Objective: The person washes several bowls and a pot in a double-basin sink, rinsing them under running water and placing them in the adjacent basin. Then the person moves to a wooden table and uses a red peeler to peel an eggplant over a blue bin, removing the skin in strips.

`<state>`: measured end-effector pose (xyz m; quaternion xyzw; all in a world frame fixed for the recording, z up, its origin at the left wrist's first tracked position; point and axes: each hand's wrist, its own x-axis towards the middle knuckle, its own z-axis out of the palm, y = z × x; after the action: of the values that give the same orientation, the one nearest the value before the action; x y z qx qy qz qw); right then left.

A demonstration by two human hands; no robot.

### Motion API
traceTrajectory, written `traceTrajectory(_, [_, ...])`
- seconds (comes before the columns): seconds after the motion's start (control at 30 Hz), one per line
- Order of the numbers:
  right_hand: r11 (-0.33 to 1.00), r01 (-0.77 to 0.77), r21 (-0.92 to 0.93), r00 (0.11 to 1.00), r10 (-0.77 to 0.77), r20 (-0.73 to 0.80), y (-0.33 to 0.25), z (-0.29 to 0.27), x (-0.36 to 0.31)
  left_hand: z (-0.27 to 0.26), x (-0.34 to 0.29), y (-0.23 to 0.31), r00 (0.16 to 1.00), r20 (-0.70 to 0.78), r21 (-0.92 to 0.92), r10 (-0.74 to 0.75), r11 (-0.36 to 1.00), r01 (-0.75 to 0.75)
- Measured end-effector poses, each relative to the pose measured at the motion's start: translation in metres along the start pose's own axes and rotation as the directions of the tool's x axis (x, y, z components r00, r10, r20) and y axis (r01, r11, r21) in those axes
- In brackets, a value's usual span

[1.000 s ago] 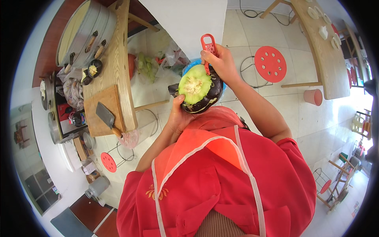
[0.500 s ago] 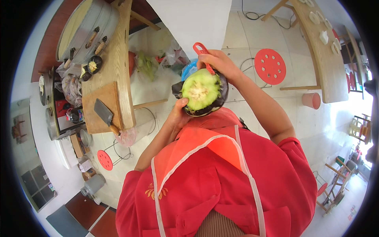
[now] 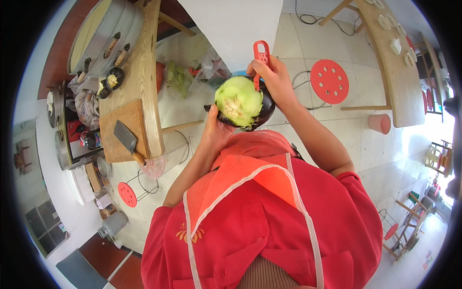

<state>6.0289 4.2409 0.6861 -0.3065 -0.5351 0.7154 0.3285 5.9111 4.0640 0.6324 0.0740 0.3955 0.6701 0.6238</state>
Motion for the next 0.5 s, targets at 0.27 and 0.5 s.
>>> traceTrajectory(0.27, [0.991,0.072,-0.108,0.995,-0.064,0.079,-0.005,0.013,-0.012,0.002,0.002,-0.008,0.999,-0.033,-0.079,0.001,0.997,-0.003])
traceTrajectory(0.5, [0.967,0.070,-0.243,0.972,-0.012,0.233,-0.005,0.011,0.004,0.005,-0.008,-0.007,0.988,0.066,-0.121,-0.138,0.982,0.146])
